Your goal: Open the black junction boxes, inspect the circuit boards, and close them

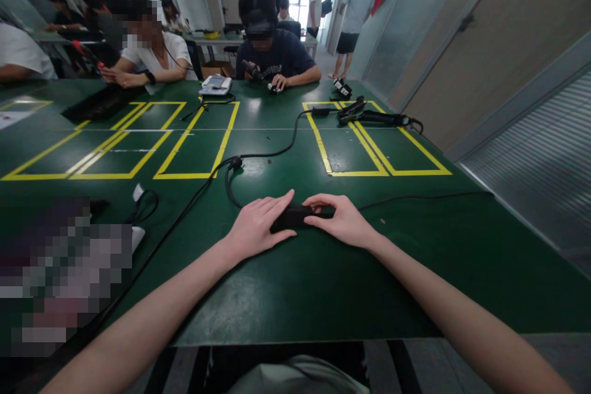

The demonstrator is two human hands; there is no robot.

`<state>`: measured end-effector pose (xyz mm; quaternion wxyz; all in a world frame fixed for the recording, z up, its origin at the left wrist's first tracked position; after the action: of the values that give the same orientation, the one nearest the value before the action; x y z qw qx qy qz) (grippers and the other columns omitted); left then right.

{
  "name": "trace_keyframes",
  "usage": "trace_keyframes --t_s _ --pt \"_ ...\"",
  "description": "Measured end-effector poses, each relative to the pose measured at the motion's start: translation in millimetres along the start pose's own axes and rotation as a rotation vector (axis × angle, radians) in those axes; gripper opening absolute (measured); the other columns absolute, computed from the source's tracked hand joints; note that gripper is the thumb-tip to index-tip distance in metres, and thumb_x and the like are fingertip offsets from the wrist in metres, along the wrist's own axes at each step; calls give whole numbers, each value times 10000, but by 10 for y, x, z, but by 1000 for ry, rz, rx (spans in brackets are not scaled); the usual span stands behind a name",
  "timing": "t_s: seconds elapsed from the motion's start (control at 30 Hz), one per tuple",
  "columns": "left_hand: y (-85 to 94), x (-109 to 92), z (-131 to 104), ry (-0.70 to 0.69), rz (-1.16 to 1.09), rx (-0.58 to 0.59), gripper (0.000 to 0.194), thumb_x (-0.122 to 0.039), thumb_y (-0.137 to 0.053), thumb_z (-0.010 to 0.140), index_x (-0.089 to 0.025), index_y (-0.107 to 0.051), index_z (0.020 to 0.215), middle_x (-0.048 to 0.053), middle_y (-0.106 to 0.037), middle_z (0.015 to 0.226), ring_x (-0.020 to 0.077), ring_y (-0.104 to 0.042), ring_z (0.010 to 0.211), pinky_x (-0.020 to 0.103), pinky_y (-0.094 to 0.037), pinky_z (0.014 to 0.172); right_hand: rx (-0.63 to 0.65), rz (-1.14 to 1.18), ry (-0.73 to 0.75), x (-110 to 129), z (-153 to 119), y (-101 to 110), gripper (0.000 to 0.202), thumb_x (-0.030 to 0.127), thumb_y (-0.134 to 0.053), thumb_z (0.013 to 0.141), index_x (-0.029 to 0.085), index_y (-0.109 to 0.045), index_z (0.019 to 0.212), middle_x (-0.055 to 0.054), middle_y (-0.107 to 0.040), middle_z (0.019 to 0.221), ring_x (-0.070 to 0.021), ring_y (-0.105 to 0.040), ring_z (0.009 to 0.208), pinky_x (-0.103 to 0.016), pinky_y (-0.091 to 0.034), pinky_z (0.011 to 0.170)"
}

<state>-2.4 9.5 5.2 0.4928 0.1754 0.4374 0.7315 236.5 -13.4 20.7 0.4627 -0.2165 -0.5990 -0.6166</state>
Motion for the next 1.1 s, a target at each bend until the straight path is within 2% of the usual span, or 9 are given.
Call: trace_keyframes --t_s 0.03,0.13,0.23,0.33,0.43,0.67,0.83,0.93,1.1 --pt "5 11 -2 50 -33 15 609 -514 -607 999 -141 -514 1472 143 -751 1215 257 -728 1019 396 -598 888 -17 -18 21 -5 -2 -1 233 328 -756 828 190 -761 1016 -50 -783 949 -206 -717 838 -370 -602 832" --pt "17 37 -3 191 -136 65 369 -450 -557 1035 -181 -678 1257 91 -775 1062 227 -721 927 364 -590 839 -36 -96 129 -33 -8 -8 190 279 -761 836 202 -754 1009 -52 -787 992 -221 -742 891 -390 -610 876" --pt "25 41 8 228 -193 67 288 -405 -563 1038 -184 -714 1146 80 -776 1017 221 -700 899 364 -577 821 -25 -219 210 -65 -12 -31 309 271 -776 836 222 -726 1137 -53 -788 1040 -234 -756 926 -400 -618 879" --pt "28 29 20 195 -201 47 279 -403 -597 1018 -177 -719 1128 84 -779 1006 229 -685 901 384 -572 830 -17 -356 247 -85 -17 -63 364 316 -756 878 233 -711 1230 -74 -789 1093 -253 -760 962 -406 -620 868" --pt "26 18 24 200 -194 46 309 -414 -635 988 -178 -708 1174 86 -777 1016 235 -677 923 384 -575 838 -17 -442 298 -93 -21 -88 234 335 -704 933 206 -764 1119 -95 -795 1016 -248 -758 890 -377 -613 806" --pt "11 1 34 209 -188 90 238 -370 -598 1008 -179 -703 1104 64 -768 958 226 -665 864 369 -557 796 -34 -465 387 -79 -8 -127 260 359 -667 965 194 -730 1156 -104 -784 1051 -245 -729 926 -383 -586 822" --pt "4 -25 43 272 -190 118 266 -407 -596 999 -185 -676 1122 69 -752 1000 228 -672 910 363 -565 812 -32 -491 401 -60 -10 -159 231 346 -627 986 189 -712 1132 -105 -773 997 -244 -706 863 -388 -562 784" --pt "-11 -33 45 302 -169 145 260 -401 -550 1031 -183 -685 1075 60 -738 930 221 -674 878 351 -564 801 36 -471 435 -19 -15 -161 284 309 -598 998 187 -652 1249 -115 -752 1110 -249 -702 960 -403 -574 850" --pt "-7 -52 56 303 -157 138 329 -432 -490 1062 -178 -694 1104 69 -736 935 223 -672 882 354 -569 814 159 -557 519 21 -27 -136 514 293 -644 960 203 -516 1450 -155 -660 1311 -275 -658 1144 -431 -579 931"
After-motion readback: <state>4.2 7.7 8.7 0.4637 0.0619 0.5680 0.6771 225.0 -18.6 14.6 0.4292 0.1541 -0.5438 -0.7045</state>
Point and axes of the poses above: each hand's wrist, its own z-axis towards the middle knuckle, its own y-axis out of the back of the hand, x = y × z, the point moved 1 cm from there along z, towards the middle knuckle
